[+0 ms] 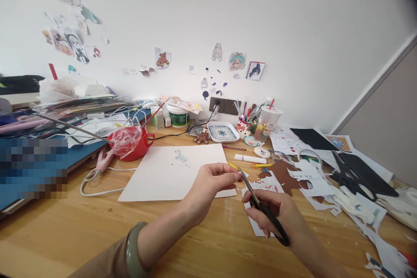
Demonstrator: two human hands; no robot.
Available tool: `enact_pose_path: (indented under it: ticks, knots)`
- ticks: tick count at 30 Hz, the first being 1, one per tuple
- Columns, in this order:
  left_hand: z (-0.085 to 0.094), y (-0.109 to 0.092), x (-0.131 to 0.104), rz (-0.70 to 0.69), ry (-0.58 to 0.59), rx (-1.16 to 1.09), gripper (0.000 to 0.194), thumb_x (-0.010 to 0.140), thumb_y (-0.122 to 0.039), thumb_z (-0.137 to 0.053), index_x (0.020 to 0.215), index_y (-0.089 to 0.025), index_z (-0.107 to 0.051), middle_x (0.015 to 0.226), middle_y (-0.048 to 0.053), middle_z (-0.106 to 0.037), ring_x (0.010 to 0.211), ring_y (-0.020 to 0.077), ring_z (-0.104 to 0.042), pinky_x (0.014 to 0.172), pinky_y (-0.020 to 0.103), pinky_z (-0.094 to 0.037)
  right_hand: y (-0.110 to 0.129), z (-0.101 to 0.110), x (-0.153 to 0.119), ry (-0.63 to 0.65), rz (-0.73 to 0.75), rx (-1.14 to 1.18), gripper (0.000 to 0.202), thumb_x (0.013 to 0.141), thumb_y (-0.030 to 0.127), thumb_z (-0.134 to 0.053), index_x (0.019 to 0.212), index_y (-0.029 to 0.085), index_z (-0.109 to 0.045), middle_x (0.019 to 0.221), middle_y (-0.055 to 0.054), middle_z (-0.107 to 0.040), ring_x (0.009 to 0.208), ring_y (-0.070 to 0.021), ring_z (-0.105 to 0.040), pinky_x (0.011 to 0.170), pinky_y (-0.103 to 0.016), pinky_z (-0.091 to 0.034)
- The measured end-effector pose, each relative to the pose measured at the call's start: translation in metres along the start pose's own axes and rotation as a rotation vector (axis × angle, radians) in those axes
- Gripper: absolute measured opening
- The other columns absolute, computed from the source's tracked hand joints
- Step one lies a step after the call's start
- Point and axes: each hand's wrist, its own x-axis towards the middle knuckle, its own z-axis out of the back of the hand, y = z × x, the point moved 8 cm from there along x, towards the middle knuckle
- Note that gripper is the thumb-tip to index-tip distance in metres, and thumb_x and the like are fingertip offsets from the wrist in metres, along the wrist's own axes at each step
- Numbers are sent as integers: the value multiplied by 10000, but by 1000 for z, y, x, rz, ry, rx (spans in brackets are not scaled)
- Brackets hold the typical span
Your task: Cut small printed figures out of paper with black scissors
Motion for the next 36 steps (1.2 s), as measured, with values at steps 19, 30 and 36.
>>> enact_pose_path:
  ticks: [19, 30, 36]
  knots:
    - [1, 2, 0, 13, -9, -4, 162, 578, -267, -693, 661, -148, -621, 689, 17, -615, 690, 126, -538, 686, 258, -405, -1, 1, 1, -22, 23, 12, 162, 667, 323, -594, 747, 184, -574, 433, 73, -396, 339, -59, -326, 349, -182, -300]
    - [1, 5, 1, 52, -3, -14, 162, 571, -266, -692, 645, -140, -622, 692, 36, -604, 695, 134, -531, 657, 247, -403, -5, 1, 2, 24, 1, -12, 179, 665, 337, -593, 752, 183, -570, 440, 70, -397, 348, -67, -345, 357, -189, -314]
    - [1, 10, 3, 73, 12, -32, 146, 572, -264, -688, 639, -149, -629, 702, 18, -598, 707, 129, -524, 656, 251, -402, -5, 2, 3, 23, -22, -30, 171, 662, 338, -588, 741, 187, -573, 427, 72, -389, 347, -70, -341, 361, -194, -322]
